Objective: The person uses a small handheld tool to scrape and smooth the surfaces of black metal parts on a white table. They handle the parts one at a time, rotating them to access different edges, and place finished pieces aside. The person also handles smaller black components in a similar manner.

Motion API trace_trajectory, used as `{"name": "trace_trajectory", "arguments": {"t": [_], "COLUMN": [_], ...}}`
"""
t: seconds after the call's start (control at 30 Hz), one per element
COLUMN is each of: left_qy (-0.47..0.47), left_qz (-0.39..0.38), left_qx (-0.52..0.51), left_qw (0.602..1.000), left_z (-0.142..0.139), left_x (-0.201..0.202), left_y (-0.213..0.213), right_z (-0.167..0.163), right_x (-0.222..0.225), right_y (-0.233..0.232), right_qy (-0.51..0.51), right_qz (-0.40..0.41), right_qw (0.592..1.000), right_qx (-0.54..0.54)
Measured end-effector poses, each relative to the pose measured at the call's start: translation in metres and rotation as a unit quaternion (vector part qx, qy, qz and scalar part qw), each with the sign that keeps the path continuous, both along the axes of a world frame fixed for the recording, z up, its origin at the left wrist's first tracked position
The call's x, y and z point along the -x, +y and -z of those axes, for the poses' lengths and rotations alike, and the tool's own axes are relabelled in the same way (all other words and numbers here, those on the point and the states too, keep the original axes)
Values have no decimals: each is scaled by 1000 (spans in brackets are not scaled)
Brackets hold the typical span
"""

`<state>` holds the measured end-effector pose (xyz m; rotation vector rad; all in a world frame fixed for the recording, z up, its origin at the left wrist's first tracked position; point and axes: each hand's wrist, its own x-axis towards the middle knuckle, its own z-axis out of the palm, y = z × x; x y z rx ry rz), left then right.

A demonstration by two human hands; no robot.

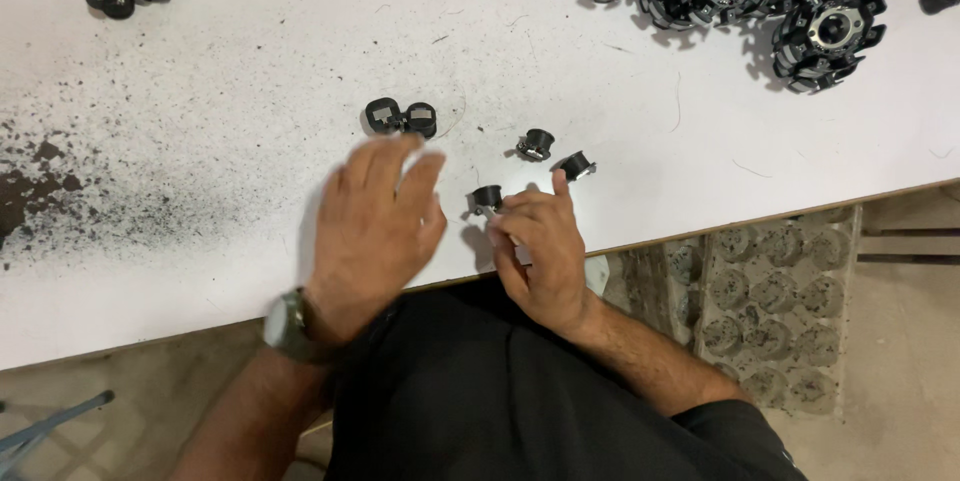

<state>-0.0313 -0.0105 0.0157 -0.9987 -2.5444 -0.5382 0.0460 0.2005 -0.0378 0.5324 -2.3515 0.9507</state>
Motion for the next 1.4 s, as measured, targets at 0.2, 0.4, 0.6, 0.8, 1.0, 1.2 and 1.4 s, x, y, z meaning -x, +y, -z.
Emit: {"name": "trace_trajectory", "arguments": {"t": [0.2,0.4,0.6,0.8,1.0,1.2,1.4], "left_qy": [-15,-134,-103,-170,-144,-160,-152], "left_qz": [49,65,79,32,56,58,69], "left_qx": [156,87,-40,-65,-82,-59,-63], "left_qw": [986,985,991,983,985,984,984], "left_z": [-8,0,8,14,19,25,20], "left_x": [72,35,-20,-34,-32,-29,-28], "left_y": [7,7,-11,-17,-12,-10,-13], "right_z": [-11,-18,-24,-27,-27,-18,-22], "right_x": [-3,-4,0,5,5,-18,-8], "right_y": [2,6,-1,-10,-9,-10,14], "right_qy": [-11,-48,-94,-81,-78,-5,-4], "right_qz": [0,20,37,17,10,-121,-15], "right_qw": [1000,996,986,986,988,992,999], "right_qx": [-16,-73,-129,-141,-135,-47,-38]}}
